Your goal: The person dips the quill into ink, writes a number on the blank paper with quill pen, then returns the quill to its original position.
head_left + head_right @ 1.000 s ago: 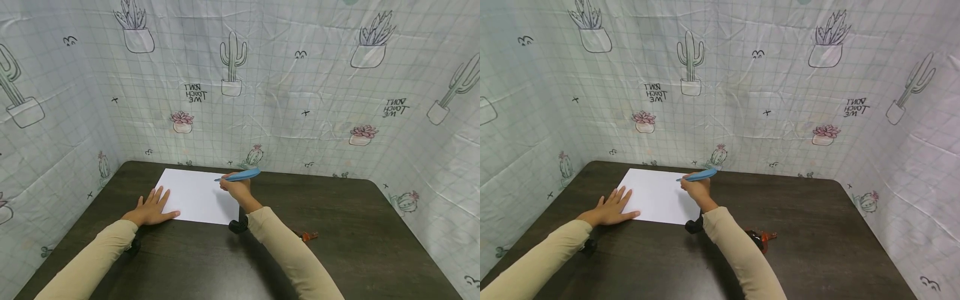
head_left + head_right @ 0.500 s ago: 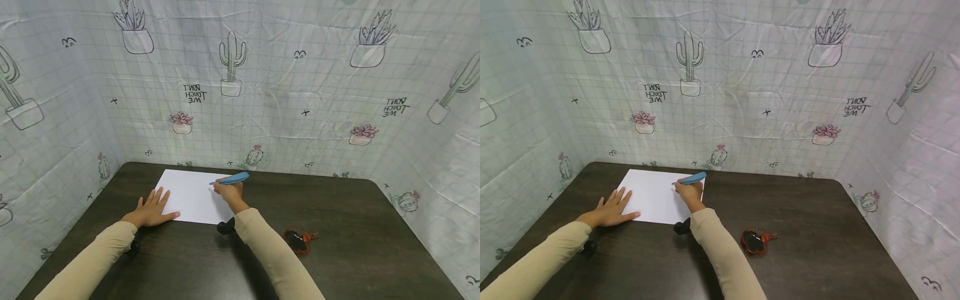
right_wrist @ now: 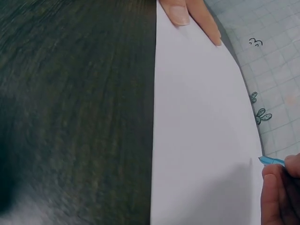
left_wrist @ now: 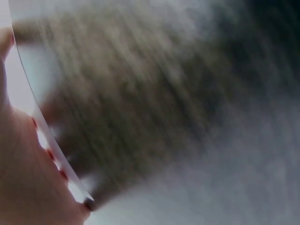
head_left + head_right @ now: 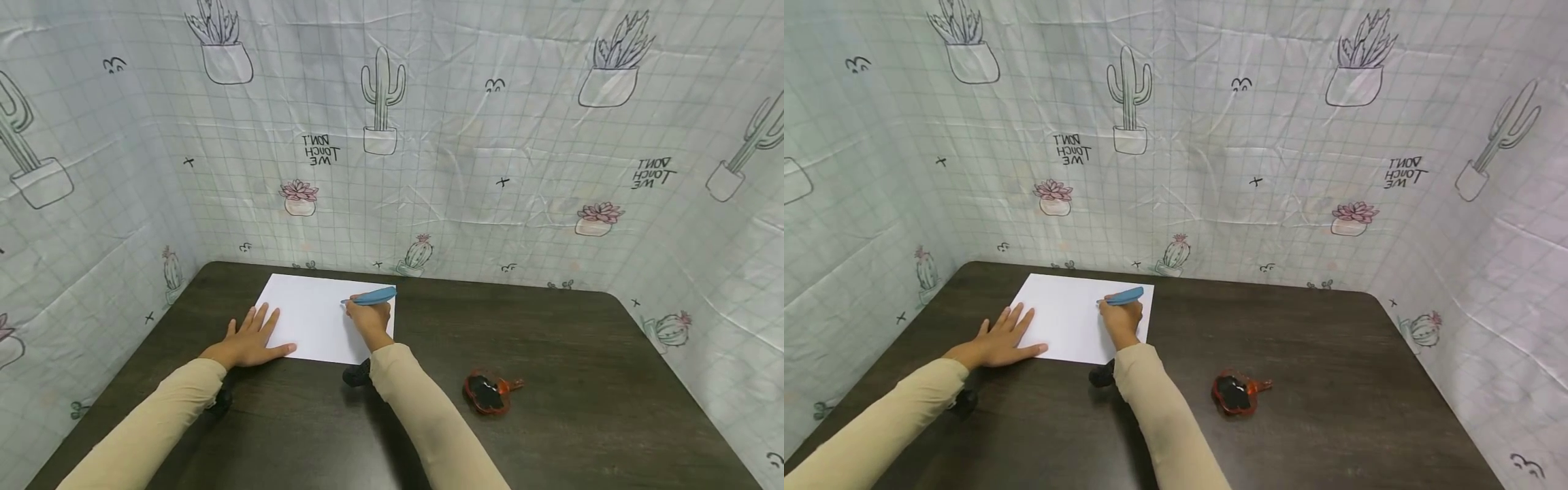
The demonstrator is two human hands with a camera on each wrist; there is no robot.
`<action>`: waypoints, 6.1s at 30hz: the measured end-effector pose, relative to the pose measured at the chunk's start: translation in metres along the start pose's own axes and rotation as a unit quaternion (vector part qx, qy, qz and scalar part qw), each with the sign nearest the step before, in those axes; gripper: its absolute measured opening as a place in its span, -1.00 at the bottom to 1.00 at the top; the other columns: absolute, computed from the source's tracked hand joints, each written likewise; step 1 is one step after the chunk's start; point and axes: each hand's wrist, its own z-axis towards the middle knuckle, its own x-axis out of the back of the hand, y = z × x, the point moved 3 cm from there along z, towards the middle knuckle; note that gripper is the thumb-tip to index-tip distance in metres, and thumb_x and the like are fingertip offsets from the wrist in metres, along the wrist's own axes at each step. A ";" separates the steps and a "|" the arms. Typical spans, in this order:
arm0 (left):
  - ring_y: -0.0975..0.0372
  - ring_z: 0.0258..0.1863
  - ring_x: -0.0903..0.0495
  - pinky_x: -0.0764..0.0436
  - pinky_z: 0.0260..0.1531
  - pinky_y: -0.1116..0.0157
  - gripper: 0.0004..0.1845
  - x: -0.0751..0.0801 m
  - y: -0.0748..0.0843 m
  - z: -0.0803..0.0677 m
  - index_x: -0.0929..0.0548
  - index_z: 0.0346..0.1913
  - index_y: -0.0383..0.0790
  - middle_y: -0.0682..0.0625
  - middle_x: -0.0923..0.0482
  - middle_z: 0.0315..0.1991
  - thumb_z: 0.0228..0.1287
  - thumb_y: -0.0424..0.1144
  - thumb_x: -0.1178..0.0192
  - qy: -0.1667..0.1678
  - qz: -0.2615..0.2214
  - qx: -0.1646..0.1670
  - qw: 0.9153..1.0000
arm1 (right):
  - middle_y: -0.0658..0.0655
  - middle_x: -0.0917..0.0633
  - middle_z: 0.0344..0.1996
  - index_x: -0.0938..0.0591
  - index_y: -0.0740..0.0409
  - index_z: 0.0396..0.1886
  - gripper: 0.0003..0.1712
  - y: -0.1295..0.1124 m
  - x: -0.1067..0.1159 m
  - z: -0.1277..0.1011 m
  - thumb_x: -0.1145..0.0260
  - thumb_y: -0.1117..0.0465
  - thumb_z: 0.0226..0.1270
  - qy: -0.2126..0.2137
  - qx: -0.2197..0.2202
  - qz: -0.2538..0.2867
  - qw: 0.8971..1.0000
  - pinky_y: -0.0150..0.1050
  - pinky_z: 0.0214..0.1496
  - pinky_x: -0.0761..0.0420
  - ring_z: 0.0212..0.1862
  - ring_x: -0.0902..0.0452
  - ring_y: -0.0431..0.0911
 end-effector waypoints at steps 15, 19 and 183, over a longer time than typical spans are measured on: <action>-0.23 0.46 0.46 0.48 0.19 -0.38 0.22 -0.006 -0.010 0.011 0.19 0.52 -0.30 -0.33 0.44 0.51 0.09 0.57 0.13 0.006 -0.006 0.003 1.000 | 0.01 -0.73 -0.60 -0.75 0.10 -0.45 -0.95 0.004 -0.002 -0.005 -0.41 0.22 0.11 0.035 0.018 -0.015 0.999 -0.29 -0.33 -0.55 -0.49 -0.63 -0.15; -0.24 0.46 0.45 0.47 0.20 -0.38 0.20 -0.004 -0.006 0.006 0.19 0.52 -0.31 -0.34 0.44 0.51 0.13 0.54 0.11 -0.001 -0.004 0.004 1.000 | -0.03 -0.72 -0.63 -0.75 0.12 -0.43 -0.94 0.006 -0.002 -0.007 -0.41 0.24 0.10 0.034 0.017 -0.019 0.999 -0.33 -0.36 -0.50 -0.50 -0.61 -0.17; -0.24 0.46 0.46 0.50 0.19 -0.37 0.22 -0.007 -0.010 0.007 0.19 0.52 -0.32 -0.34 0.45 0.50 0.11 0.56 0.12 0.003 -0.009 -0.001 1.000 | -0.01 -0.74 -0.56 -0.75 0.07 -0.37 -0.91 0.012 0.008 -0.025 -0.42 0.22 0.10 -0.095 0.056 -0.050 0.993 -0.36 -0.42 -0.51 -0.49 -0.63 -0.24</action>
